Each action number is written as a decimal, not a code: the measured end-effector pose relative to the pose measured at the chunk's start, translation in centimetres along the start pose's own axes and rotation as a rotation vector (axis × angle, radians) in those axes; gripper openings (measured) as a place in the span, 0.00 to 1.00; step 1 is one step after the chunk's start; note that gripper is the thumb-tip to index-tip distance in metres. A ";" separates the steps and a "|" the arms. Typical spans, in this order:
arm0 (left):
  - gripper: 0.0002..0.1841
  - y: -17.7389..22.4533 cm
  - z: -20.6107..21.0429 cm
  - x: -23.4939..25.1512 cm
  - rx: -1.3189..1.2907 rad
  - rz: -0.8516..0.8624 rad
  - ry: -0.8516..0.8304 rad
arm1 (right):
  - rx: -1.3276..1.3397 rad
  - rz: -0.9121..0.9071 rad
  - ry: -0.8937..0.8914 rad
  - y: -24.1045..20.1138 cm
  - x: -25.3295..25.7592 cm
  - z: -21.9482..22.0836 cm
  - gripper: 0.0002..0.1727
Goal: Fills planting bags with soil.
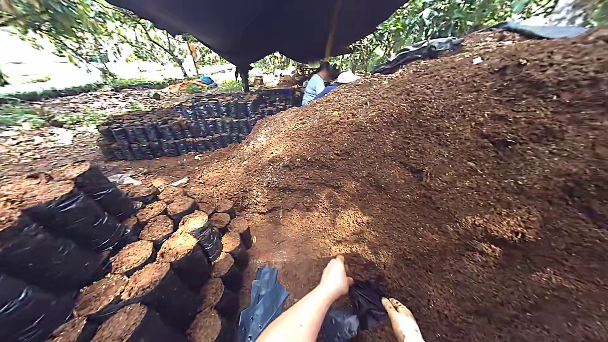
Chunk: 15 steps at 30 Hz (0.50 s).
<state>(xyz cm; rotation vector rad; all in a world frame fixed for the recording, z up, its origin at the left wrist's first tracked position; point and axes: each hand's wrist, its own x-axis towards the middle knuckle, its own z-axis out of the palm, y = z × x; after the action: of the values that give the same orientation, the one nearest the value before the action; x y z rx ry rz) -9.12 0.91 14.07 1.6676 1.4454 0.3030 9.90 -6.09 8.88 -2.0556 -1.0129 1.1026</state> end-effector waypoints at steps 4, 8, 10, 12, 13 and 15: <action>0.15 0.4 0.7 1.2 0.312 0.346 -0.169 | -0.064 0.004 -0.044 1.1 2.0 -0.7 0.24; 0.22 1.9 1.0 0.7 0.704 0.203 -0.322 | 0.100 -0.120 -0.170 2.3 3.2 0.0 0.22; 0.22 1.3 0.6 0.4 0.690 0.115 -0.254 | 0.403 -0.057 -0.269 5.9 3.8 1.1 0.25; 0.27 -0.4 -0.5 0.9 0.647 0.092 -0.144 | 0.678 0.224 -0.332 11.5 3.2 2.6 0.34; 0.28 -1.5 -1.1 1.3 0.607 0.082 -0.105 | 0.755 0.395 -0.340 14.4 2.1 3.6 0.40; 0.32 -3.9 -2.0 2.2 0.491 0.079 -0.048 | 0.841 0.719 -0.402 19.3 -1.0 6.4 0.54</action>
<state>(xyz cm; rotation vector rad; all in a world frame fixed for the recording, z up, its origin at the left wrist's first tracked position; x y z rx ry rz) -12.47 3.47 11.56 2.1088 1.4986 -0.0582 10.68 -16.36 -8.66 -1.5006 0.1403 1.9323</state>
